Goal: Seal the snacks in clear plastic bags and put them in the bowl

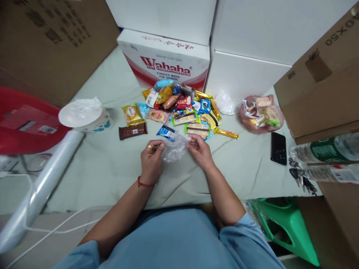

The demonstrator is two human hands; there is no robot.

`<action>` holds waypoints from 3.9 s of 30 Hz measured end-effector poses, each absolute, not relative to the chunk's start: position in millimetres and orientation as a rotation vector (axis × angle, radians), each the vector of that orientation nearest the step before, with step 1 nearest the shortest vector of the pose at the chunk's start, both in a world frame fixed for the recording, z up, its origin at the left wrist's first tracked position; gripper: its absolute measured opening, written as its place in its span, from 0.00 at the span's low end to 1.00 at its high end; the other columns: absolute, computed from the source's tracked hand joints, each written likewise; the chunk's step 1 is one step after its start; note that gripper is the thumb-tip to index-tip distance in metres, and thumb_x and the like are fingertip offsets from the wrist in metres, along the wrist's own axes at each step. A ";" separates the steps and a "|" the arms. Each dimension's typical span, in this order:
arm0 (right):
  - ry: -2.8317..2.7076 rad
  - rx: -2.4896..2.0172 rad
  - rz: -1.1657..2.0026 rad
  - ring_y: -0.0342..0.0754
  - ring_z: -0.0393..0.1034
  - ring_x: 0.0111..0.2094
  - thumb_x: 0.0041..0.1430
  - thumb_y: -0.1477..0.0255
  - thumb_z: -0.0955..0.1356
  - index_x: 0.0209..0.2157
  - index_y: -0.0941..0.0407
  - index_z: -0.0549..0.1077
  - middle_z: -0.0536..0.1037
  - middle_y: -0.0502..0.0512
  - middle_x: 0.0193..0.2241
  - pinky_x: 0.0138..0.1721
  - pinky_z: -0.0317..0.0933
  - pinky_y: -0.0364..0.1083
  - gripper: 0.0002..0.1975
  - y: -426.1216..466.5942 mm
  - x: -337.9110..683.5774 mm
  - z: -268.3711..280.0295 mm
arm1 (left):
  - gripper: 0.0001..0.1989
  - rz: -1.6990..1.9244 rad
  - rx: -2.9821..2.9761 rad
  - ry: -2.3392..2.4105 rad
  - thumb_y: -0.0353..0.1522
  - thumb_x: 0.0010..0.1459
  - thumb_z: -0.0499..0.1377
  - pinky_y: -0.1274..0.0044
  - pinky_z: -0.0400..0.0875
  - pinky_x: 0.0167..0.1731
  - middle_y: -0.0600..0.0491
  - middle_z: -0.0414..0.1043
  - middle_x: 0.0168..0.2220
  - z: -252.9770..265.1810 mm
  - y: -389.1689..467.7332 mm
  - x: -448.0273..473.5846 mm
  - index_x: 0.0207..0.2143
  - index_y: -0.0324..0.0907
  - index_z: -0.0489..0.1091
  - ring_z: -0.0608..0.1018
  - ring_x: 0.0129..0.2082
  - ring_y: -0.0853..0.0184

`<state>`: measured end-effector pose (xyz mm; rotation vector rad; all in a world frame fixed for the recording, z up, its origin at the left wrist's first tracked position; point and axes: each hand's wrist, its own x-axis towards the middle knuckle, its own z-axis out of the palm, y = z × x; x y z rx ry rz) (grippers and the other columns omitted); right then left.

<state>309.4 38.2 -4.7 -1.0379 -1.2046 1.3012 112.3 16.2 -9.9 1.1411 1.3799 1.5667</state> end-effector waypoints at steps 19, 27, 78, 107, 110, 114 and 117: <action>-2.099 -1.090 0.635 0.58 0.66 0.46 0.65 0.57 0.73 0.45 0.46 0.82 0.80 0.58 0.44 0.56 0.58 0.61 0.11 20.2 292.9 10.0 | 0.21 1.464 0.663 1.152 0.50 0.56 0.67 0.73 0.75 0.43 0.54 0.79 0.38 4.1 19.9 118.2 0.36 0.47 0.64 0.80 0.38 0.66; -1.703 -1.087 0.865 0.52 0.69 0.36 0.67 0.59 0.71 0.37 0.49 0.81 0.79 0.53 0.32 0.46 0.62 0.54 0.10 30.0 302.3 6.2 | 0.32 1.292 0.860 1.000 0.38 0.41 0.78 0.68 0.73 0.56 0.47 0.77 0.56 2.0 16.9 119.4 0.48 0.46 0.70 0.80 0.54 0.60; -1.651 -0.980 1.296 0.61 0.75 0.52 0.64 0.57 0.71 0.33 0.51 0.83 0.83 0.60 0.49 0.59 0.64 0.59 0.14 -19.3 359.0 42.7 | 0.22 1.029 0.813 1.161 0.53 0.57 0.65 0.77 0.59 0.21 0.51 0.79 0.35 29.6 7.8 108.8 0.35 0.42 0.73 0.70 0.20 0.73; -1.276 -1.300 1.203 0.47 0.70 0.34 0.60 0.50 0.74 0.36 0.52 0.77 0.79 0.51 0.35 0.39 0.66 0.46 0.18 -7.4 324.9 57.6 | 0.15 1.370 0.856 1.206 0.45 0.55 0.68 0.75 0.71 0.43 0.53 0.79 0.34 42.5 -23.2 102.0 0.33 0.43 0.73 0.77 0.37 0.67; -1.136 -1.307 1.249 0.46 0.70 0.32 0.57 0.49 0.75 0.35 0.51 0.73 0.78 0.50 0.33 0.35 0.67 0.45 0.20 -9.7 334.5 59.6 | 0.20 1.389 0.722 1.197 0.49 0.54 0.69 0.76 0.73 0.38 0.54 0.77 0.34 43.3 -22.9 91.7 0.34 0.45 0.69 0.79 0.36 0.67; -1.054 -1.379 1.189 0.44 0.64 0.23 0.57 0.50 0.74 0.34 0.50 0.69 0.73 0.46 0.26 0.24 0.60 0.43 0.20 -10.0 344.1 60.1 | 0.19 1.361 0.793 1.324 0.50 0.59 0.64 0.80 0.65 0.25 0.59 0.70 0.26 41.9 -18.5 71.7 0.35 0.46 0.65 0.73 0.25 0.70; -1.045 -1.422 1.180 0.42 0.57 0.17 0.57 0.50 0.74 0.35 0.50 0.68 0.69 0.43 0.22 0.17 0.51 0.43 0.20 -7.6 348.5 57.7 | 0.14 1.238 0.960 1.490 0.46 0.63 0.60 0.77 0.63 0.24 0.60 0.66 0.22 34.2 -11.4 50.5 0.35 0.46 0.66 0.68 0.21 0.70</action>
